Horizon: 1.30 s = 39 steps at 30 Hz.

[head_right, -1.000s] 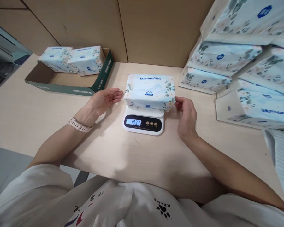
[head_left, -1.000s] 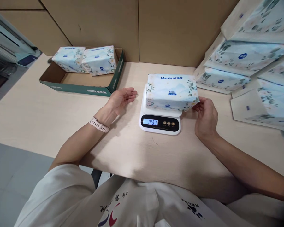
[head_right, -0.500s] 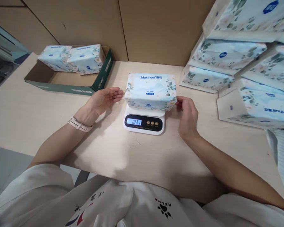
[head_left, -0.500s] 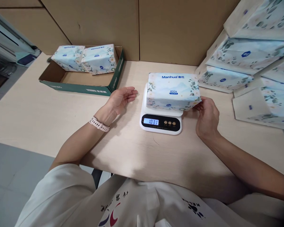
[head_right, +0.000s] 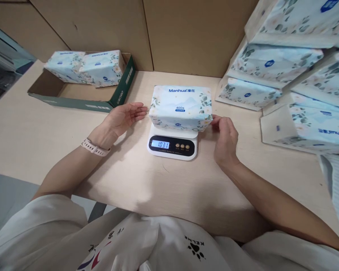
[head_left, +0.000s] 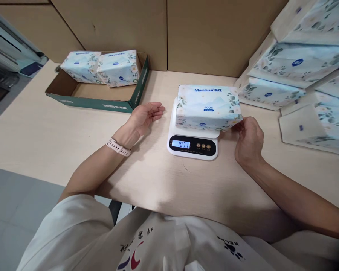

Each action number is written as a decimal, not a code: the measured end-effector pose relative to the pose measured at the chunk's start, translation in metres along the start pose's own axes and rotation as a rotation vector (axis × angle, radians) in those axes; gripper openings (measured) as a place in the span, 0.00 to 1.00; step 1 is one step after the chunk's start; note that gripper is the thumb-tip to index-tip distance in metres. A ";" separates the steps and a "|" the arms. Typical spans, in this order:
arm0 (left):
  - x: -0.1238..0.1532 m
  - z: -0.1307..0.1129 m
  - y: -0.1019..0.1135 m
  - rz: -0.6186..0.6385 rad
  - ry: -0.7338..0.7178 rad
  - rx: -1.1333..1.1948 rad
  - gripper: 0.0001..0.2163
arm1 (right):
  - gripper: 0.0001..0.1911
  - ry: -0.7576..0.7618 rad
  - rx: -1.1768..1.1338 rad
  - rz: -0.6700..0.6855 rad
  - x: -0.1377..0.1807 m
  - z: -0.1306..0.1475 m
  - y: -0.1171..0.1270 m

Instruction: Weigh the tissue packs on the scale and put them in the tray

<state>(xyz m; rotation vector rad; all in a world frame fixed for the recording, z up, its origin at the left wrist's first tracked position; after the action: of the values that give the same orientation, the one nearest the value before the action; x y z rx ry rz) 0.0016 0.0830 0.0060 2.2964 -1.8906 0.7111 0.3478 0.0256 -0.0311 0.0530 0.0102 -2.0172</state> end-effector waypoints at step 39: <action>-0.004 0.004 0.002 0.028 -0.030 -0.028 0.06 | 0.19 0.015 0.020 -0.006 0.001 0.005 -0.004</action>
<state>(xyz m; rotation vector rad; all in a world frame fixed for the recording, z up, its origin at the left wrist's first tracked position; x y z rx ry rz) 0.0004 0.0847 0.0008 2.2810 -1.9364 0.6527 0.3431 0.0264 -0.0259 0.0813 -0.0006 -2.0228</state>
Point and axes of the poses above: each hand's wrist, its own x-axis away from the middle knuckle, its own y-axis out of the back of the hand, z = x × y, the point moved 6 cm from there along -x, towards the middle knuckle, and after that the axes turned 4 degrees about -y, right-handed, at the moved point
